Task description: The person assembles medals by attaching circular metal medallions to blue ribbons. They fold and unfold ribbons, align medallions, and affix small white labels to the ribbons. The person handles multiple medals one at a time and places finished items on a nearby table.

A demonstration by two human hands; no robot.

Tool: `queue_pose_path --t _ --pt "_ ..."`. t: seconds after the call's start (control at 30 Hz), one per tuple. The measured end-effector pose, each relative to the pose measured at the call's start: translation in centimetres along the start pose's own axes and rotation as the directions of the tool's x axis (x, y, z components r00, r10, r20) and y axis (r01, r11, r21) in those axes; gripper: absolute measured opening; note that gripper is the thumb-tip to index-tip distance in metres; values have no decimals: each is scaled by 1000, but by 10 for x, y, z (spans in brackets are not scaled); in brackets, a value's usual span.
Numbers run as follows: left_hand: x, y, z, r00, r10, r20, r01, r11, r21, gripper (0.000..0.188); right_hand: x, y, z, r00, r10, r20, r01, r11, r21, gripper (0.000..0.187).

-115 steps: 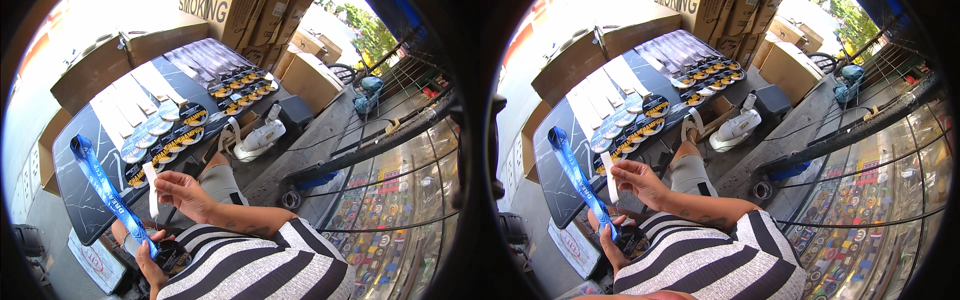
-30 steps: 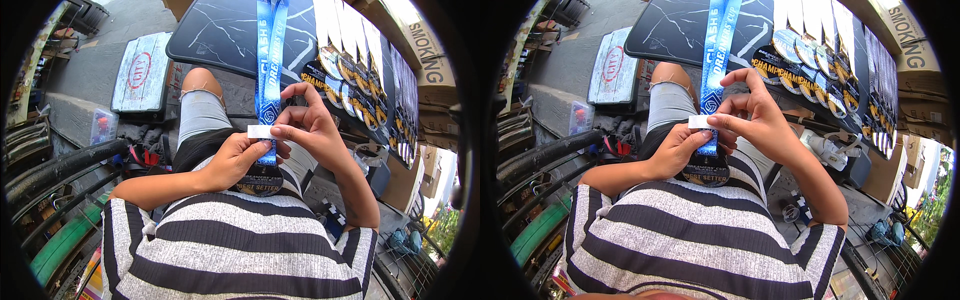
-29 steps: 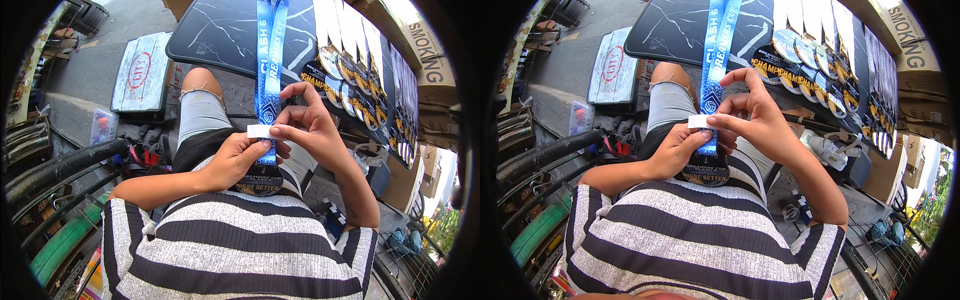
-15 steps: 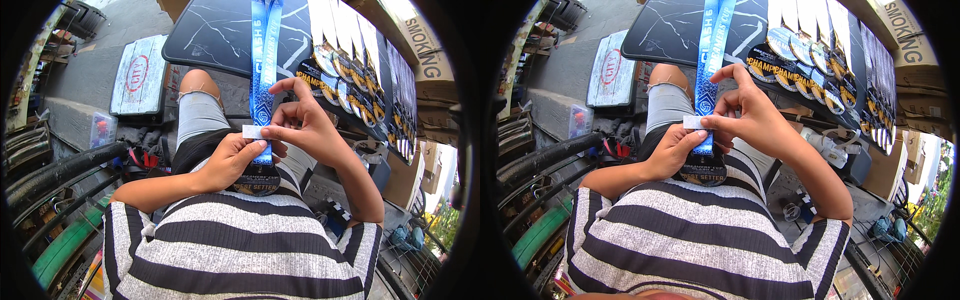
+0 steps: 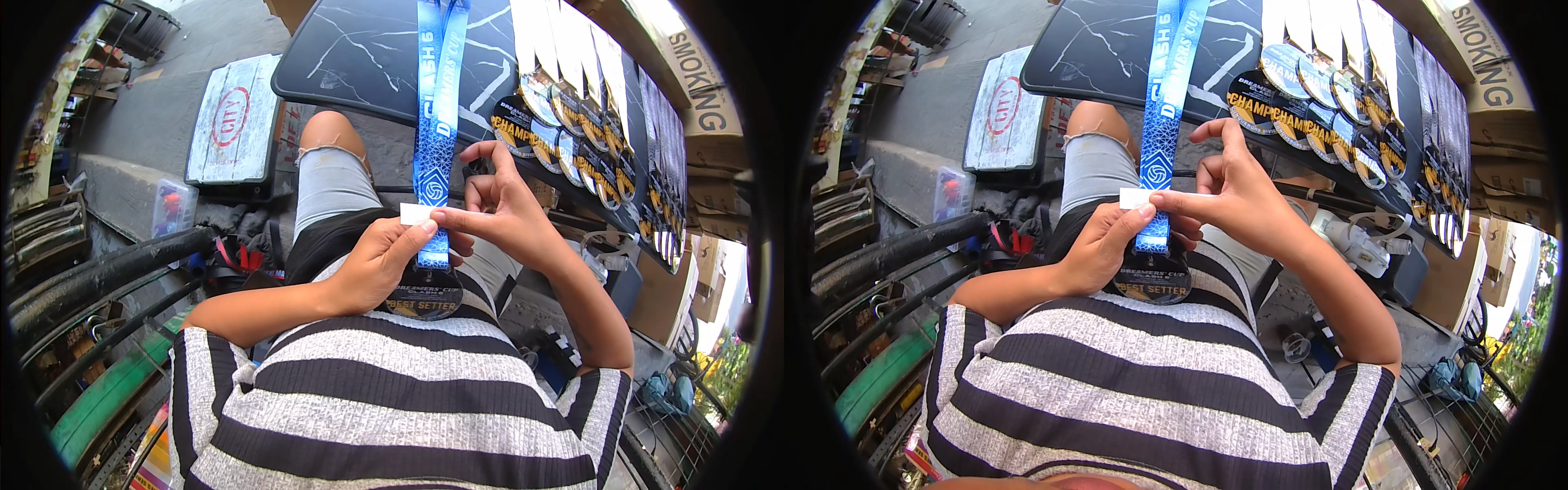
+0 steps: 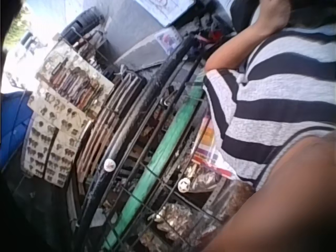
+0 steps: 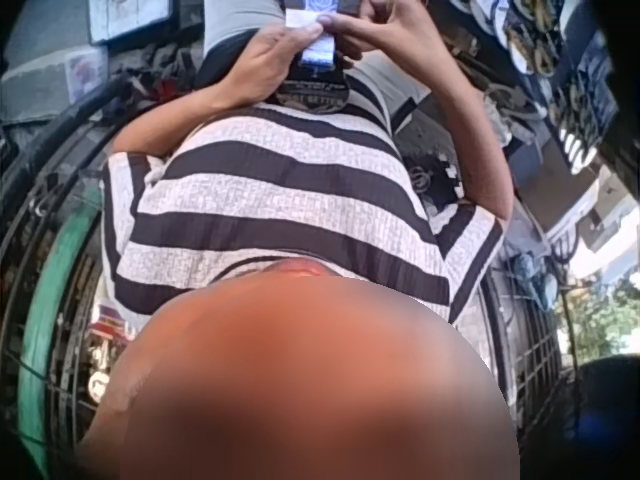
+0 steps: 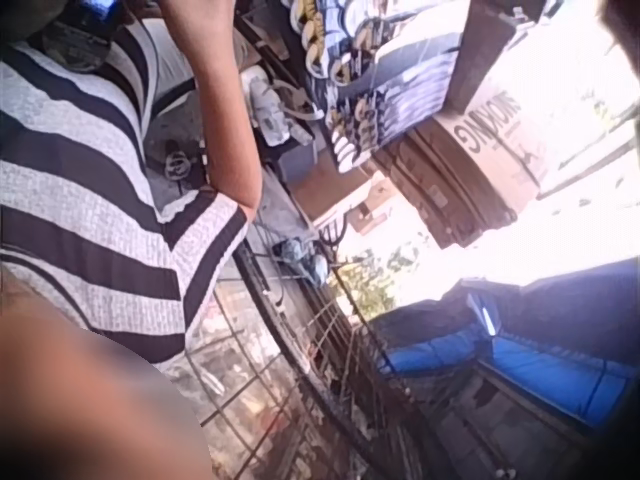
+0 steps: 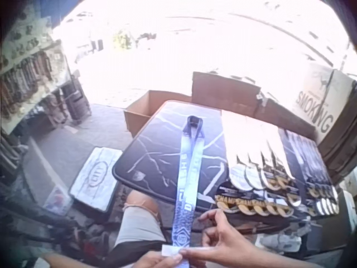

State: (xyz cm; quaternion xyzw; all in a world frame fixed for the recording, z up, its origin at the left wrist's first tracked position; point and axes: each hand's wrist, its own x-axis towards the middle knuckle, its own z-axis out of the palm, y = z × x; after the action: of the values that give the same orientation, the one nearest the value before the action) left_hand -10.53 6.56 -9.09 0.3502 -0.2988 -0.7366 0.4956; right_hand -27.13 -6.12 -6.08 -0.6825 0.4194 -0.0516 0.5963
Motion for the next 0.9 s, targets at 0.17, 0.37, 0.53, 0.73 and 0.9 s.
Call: queue_pose_path --t 0.17,0.37,0.53,0.73,0.9 --pt "-1 1 2 1000 -2 6 2 999 48 45 0 3 -2 968 24 250 -97 953 287 32" --pt "2 1 1 999 32 29 -34 996 81 44 0 4 -6 957 -11 289 -138 862 488 19" --pt "2 0 3 999 32 -32 -31 999 24 35 2 10 1 983 -107 152 30 900 434 16" --pt "5 -2 2 993 89 -71 -92 995 -36 23 1 10 -1 985 -77 157 1 900 436 14" --pt "7 -1 2 992 103 -72 -105 994 -25 23 1 9 -1 980 -94 175 4 889 457 16"
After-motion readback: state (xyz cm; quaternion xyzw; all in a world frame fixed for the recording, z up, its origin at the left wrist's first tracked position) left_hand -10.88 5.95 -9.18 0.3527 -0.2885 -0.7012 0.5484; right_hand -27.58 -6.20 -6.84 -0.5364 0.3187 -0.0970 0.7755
